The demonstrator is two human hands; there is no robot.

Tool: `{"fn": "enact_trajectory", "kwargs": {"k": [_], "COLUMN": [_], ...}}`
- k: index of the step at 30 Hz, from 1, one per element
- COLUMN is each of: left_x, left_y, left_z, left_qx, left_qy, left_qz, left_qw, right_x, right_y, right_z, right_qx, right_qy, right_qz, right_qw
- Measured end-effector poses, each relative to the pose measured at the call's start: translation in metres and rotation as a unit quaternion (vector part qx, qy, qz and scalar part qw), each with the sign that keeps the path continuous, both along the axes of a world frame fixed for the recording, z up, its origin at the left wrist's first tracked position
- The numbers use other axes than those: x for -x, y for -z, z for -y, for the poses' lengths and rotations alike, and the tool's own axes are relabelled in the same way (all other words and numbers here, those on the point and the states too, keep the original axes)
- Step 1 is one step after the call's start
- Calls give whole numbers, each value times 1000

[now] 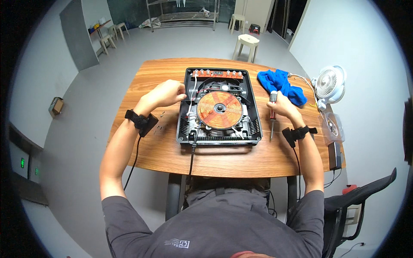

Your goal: The person uses a screwdriver to remove screws from the bottom of a black electronic device, then lifts off the cover to reveal the internal components. They continue to unscrew and remove internal parts, including a copper-colored circular component.

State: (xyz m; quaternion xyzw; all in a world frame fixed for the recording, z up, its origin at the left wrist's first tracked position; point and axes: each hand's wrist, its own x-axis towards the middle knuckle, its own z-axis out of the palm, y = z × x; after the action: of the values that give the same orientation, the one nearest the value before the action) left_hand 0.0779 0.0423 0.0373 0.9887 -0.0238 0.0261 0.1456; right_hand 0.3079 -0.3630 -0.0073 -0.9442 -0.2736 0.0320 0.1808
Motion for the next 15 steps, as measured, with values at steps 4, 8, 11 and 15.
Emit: {"fn": "enact_trajectory", "kwargs": {"k": [4,8,11,15], "left_x": [-5,-7,-8,-10], "left_y": [6,9,16,25], "left_z": [16,33,41,43], "left_qx": [15,41,46,46], "left_qy": [20,26,14,-4], "left_qz": [-3,-28,-30,-16], "left_qw": [1000,998,998,999], "right_x": [-10,-2,-7,-3], "right_y": [29,31,40,47], "right_z": [4,-6,-8,-10], "right_qx": [-29,-32,-64,-39], "right_qy": [-20,-2,11,6], "right_qz": [-10,-41,-123,-55], "right_qw": [999,999,990,998]}}
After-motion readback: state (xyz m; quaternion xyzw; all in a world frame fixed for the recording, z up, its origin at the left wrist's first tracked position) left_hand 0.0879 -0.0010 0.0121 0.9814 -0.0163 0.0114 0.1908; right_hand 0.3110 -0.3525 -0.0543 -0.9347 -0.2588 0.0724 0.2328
